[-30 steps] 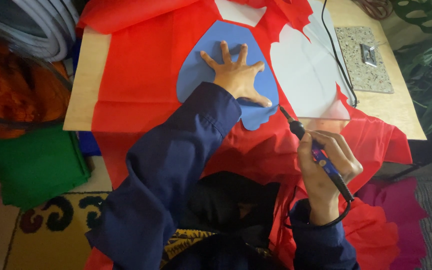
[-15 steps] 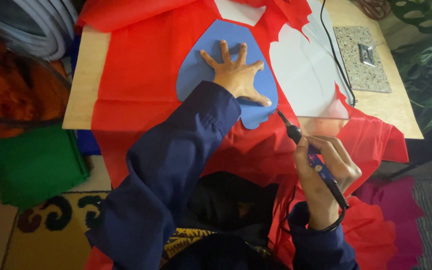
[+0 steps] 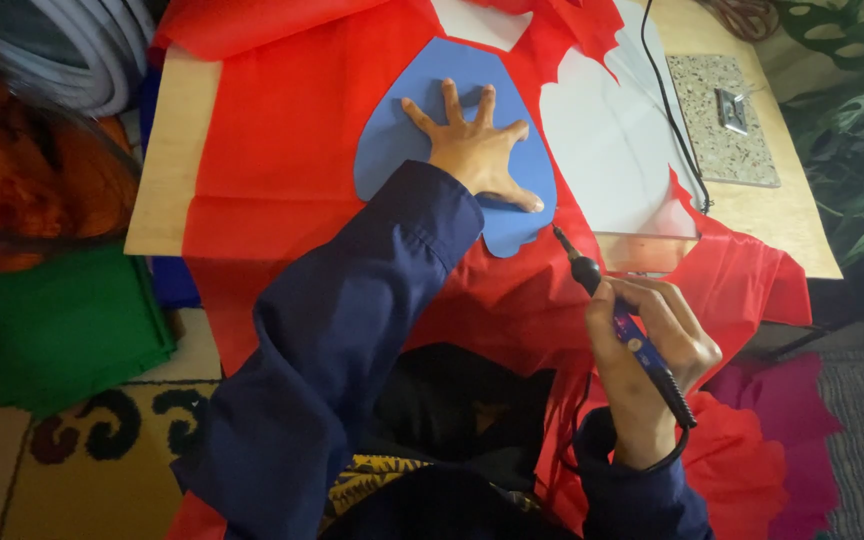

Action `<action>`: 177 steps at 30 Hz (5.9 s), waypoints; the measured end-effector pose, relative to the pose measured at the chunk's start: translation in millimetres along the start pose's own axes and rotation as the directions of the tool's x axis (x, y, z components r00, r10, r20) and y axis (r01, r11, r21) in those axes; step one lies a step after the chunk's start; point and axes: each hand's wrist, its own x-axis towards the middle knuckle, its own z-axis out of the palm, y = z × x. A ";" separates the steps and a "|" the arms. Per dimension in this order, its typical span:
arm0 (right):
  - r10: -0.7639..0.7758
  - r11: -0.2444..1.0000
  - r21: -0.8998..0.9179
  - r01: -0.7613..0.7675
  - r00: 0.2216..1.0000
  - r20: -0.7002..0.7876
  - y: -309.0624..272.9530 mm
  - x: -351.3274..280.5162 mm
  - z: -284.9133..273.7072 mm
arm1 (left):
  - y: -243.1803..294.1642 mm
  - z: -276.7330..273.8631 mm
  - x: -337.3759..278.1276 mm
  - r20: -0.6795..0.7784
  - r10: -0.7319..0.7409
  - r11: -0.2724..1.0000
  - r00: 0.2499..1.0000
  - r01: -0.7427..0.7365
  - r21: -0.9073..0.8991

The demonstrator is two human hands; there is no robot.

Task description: Tracing a template with a heat tool to cut a specific shape out of synthetic fabric.

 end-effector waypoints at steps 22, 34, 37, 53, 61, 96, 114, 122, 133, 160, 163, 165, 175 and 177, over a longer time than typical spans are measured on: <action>0.010 0.998 0.060 -0.011 1.000 0.020 -7.6 -0.4 -3.2 | 0.3 -1.5 -2.9 0.000 -0.002 1.000 1.000 0.002 -0.005; 0.025 0.997 0.075 -0.027 0.999 0.033 -9.5 -1.3 -3.7 | 0.3 -0.4 -1.4 -0.006 -0.005 1.000 1.000 0.005 -0.008; 0.019 0.996 0.084 -0.021 0.999 0.026 -12.6 -1.0 -6.0 | 0.0 0.5 -0.8 -0.009 -0.002 1.000 1.000 0.002 -0.005; -0.323 0.937 0.059 0.343 0.920 -0.222 113.2 37.3 0.2 | -9.2 12.6 0.8 -0.131 0.083 0.997 0.988 -0.081 0.017; -0.465 0.869 -0.123 0.480 0.876 0.132 231.8 77.4 -30.3 | -5.4 6.3 -2.7 -0.090 0.080 0.996 0.993 -0.076 0.048; -0.260 0.424 -0.732 0.534 0.846 0.466 344.5 97.8 4.6 | 9.5 -2.5 -2.0 0.008 -0.013 0.998 1.000 0.012 0.068; -0.385 0.923 0.212 0.321 0.749 0.539 180.6 185.6 259.8 | -13.6 24.0 9.2 -0.265 0.155 0.986 0.952 -0.132 0.102; -0.105 0.994 0.063 0.084 0.782 0.614 143.9 199.3 325.4 | -15.2 30.6 16.4 -0.307 0.138 0.989 0.942 -0.116 0.090; -0.041 0.999 0.003 0.053 0.746 0.665 128.0 208.3 343.8 | -10.9 -2.2 4.0 -0.040 0.066 0.998 0.997 -0.066 0.007; -0.524 0.697 -0.156 0.700 0.646 0.556 166.4 212.9 77.4 | -21.9 -12.0 41.1 -0.102 0.170 0.984 0.980 -0.164 0.065; -0.498 0.505 -0.492 0.708 0.706 0.504 217.2 177.8 4.8 | -17.5 -17.8 36.0 -0.030 0.135 0.990 0.990 -0.134 0.047; -0.319 0.460 -0.689 0.561 0.828 0.461 256.7 153.0 -32.4 | -16.2 -20.2 33.0 0.021 0.081 0.994 0.996 -0.083 0.066; -0.415 0.298 -0.649 0.700 0.707 0.572 336.4 97.1 -19.8 | -15.2 -12.8 33.6 -0.021 0.108 0.989 0.994 -0.105 0.099; -0.431 0.255 -0.634 0.730 0.673 0.602 335.4 98.2 -8.9 | -15.3 -10.8 33.3 -0.029 0.126 0.988 0.992 -0.122 0.097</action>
